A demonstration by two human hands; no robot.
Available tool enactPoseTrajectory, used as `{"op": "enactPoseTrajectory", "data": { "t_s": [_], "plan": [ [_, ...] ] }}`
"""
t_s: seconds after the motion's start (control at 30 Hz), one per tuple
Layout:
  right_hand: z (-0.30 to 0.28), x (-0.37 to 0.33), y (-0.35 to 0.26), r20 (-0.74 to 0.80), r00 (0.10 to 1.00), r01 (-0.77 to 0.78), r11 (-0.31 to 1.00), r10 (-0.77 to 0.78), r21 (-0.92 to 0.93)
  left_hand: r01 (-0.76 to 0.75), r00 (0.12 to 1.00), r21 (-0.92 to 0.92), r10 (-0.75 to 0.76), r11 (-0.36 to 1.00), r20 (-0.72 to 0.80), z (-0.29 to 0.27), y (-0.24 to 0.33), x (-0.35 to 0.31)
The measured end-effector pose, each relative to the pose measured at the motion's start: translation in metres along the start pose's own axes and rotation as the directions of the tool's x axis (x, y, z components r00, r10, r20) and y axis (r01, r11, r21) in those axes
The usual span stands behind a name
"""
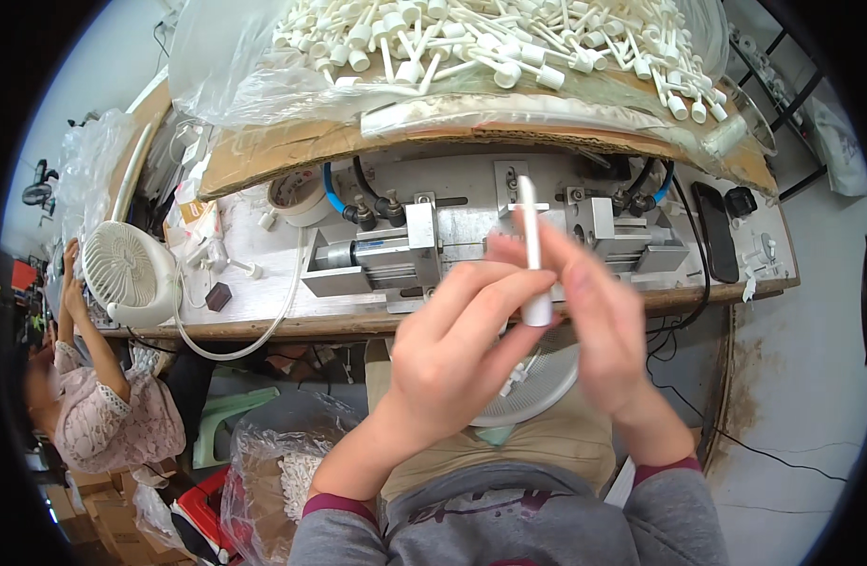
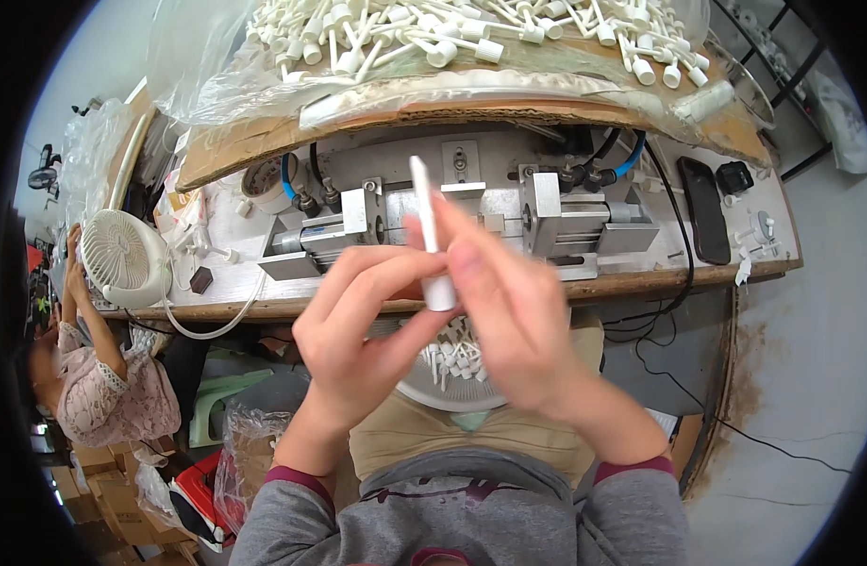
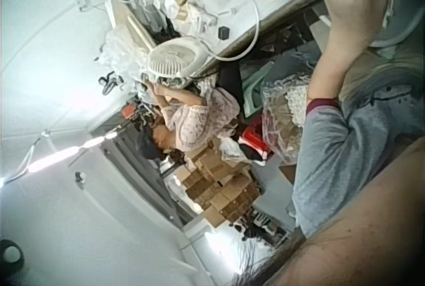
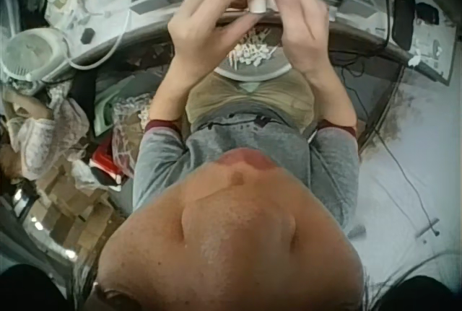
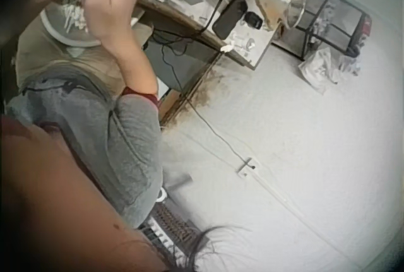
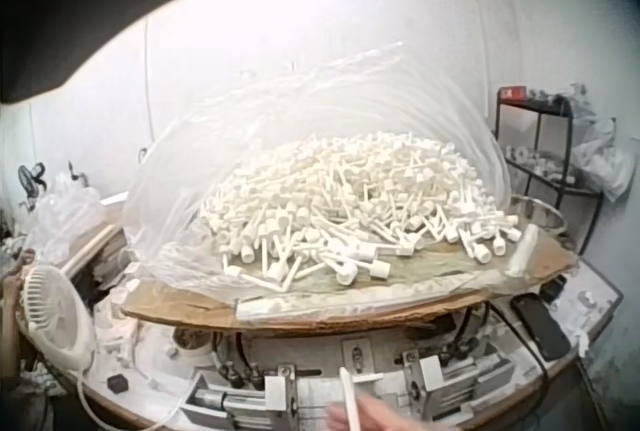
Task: Assembling plastic pump sprayer components using a specialized pneumatic assembly jig at a workshop station.
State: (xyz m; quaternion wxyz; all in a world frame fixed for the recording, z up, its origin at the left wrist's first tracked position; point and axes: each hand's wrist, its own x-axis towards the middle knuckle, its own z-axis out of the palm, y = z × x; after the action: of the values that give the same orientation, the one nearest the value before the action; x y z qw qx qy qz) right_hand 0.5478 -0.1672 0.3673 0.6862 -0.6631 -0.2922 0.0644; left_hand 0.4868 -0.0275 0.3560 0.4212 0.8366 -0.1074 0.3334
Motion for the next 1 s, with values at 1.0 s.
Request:
{"op": "enactPoseTrajectory", "data": {
  "t_s": [1.0],
  "plan": [
    [-0.030, -0.010, 0.038, 0.317, 0.904, 0.428, 0.592, -0.288, -0.683, -0.364, 0.909, 0.493, 0.416, 0.790, 0.005, -0.026, -0.069, 0.113]
  ]
}}
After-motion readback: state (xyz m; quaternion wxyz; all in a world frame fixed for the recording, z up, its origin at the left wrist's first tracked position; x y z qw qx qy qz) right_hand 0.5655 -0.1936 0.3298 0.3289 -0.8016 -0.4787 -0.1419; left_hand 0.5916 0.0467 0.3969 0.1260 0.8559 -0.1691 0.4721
